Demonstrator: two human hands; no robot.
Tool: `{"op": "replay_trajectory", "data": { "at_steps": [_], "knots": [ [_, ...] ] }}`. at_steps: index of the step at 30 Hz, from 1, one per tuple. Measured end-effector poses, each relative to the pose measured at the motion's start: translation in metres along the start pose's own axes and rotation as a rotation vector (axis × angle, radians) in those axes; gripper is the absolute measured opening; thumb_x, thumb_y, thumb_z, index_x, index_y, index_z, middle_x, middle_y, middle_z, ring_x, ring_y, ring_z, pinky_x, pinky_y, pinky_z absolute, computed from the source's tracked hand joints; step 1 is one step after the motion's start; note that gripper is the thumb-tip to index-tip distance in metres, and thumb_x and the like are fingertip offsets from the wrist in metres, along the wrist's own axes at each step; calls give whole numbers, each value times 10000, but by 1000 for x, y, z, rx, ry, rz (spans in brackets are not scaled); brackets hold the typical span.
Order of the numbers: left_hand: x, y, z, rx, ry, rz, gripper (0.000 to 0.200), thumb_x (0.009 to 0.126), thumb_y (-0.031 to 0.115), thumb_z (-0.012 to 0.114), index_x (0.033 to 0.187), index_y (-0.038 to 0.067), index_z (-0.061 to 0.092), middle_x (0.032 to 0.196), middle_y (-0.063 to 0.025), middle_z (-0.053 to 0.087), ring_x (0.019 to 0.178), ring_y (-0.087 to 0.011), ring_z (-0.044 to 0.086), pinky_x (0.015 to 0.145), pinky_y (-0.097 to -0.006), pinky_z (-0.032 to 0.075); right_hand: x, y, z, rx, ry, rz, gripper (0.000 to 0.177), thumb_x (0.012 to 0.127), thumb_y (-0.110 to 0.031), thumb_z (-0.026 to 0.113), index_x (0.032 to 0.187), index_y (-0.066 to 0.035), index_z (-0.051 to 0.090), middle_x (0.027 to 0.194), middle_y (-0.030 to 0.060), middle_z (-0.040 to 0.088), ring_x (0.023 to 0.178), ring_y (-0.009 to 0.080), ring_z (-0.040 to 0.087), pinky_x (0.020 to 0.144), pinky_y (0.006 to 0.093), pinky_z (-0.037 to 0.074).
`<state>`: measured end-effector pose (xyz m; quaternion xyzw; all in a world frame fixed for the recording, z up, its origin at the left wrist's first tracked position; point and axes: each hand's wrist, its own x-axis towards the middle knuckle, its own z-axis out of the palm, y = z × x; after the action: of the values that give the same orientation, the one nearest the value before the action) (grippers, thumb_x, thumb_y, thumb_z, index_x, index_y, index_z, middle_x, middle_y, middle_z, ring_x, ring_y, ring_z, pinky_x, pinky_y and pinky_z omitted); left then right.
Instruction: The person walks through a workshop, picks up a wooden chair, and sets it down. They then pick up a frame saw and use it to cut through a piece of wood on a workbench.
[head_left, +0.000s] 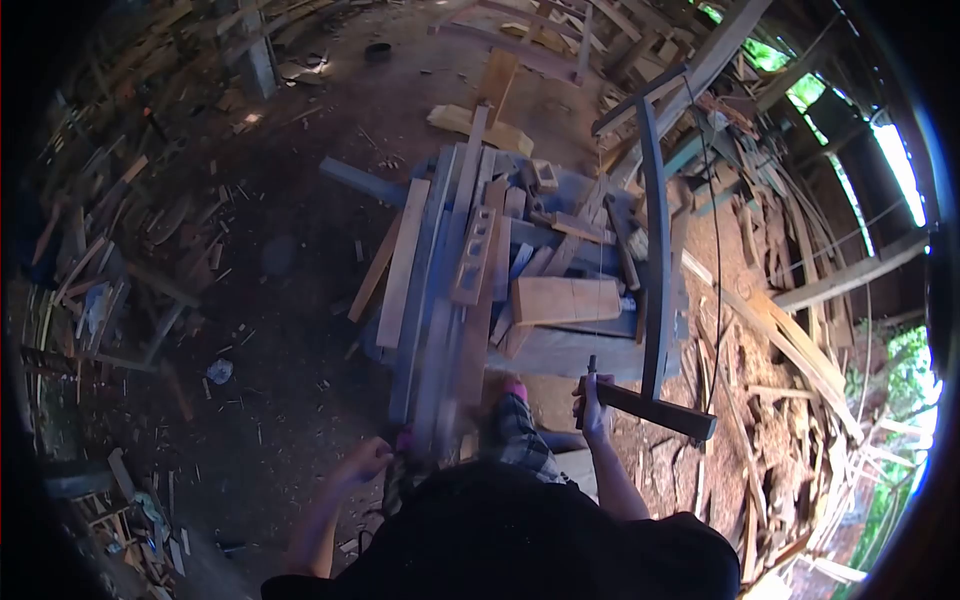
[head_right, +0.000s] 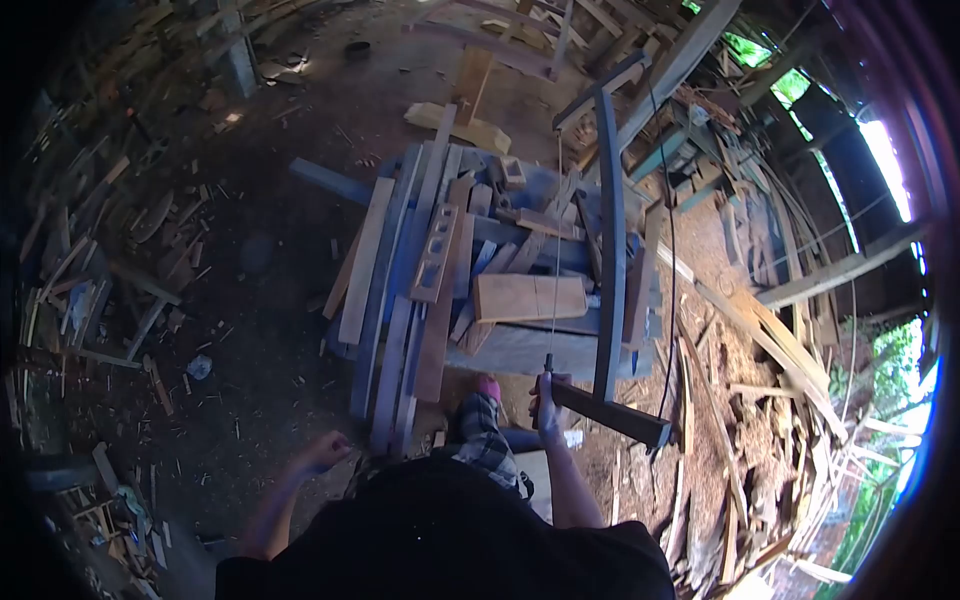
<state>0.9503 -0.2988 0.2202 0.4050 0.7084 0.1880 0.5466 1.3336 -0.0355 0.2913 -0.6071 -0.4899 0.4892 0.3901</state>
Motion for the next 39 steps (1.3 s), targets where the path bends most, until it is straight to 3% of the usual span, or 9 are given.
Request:
{"op": "replay_trajectory", "data": {
  "at_steps": [2,7,12,16,17,18,22,25,39],
  "knots": [
    [9,45,6,12,14,-14,293,865,225,642,1055,5,604,979,-165,648,941,-284,631,839,-393,497,36,3,-14,-14,-50,8,364,967,-450,516,992,-112,383,690,80,556,414,91,463,369,238,378],
    [81,152,59,139,312,92,311,841,221,653,1072,19,596,1034,-198,586,981,-356,584,872,-425,466,137,47,-64,51,-259,63,324,970,-378,537,1031,-103,379,710,91,548,407,93,469,345,241,369],
    [187,275,134,315,288,274,380,846,261,679,1139,58,546,1112,-178,524,1106,-357,508,927,-417,419,170,56,-112,25,-333,149,310,964,-341,564,1039,-77,420,731,95,586,420,89,474,369,235,377],
    [263,370,172,505,416,529,616,762,313,754,1275,117,474,1288,-176,422,1213,-377,410,979,-502,342,170,88,-154,-112,-311,147,286,947,-267,601,1049,-54,438,705,51,572,440,74,479,389,238,389],
    [280,385,177,509,407,527,616,762,313,754,1275,117,474,1288,-176,422,1213,-377,410,979,-502,342,170,114,-163,-159,-287,10,273,945,-254,605,1042,-50,450,695,46,563,452,71,481,399,239,391],
    [296,396,182,556,432,525,730,725,340,779,1326,126,425,1319,-182,398,1239,-385,381,995,-527,313,169,112,-169,-152,-292,10,262,943,-243,609,1035,-47,462,696,44,562,456,71,481,406,240,395],
    [337,421,185,749,422,473,1015,616,413,840,1430,133,301,1366,-194,366,1294,-406,319,1056,-575,220,162,95,-183,-104,-295,19,234,931,-204,622,1024,-32,493,692,39,559,475,70,489,433,240,411],
    [361,414,186,860,368,477,1114,566,433,857,1459,133,262,1376,-200,359,1307,-402,307,1084,-577,179,161,112,-193,-151,-292,69,236,922,-188,629,1031,-20,503,696,36,555,494,68,498,450,240,422],
    [362,392,199,843,545,672,1086,559,445,831,1452,131,300,1304,-195,409,1263,-362,343,1083,-555,177,128,148,-202,50,-212,-51,240,962,-134,533,1125,-16,402,833,121,588,497,85,494,455,242,421]
  ]
}}
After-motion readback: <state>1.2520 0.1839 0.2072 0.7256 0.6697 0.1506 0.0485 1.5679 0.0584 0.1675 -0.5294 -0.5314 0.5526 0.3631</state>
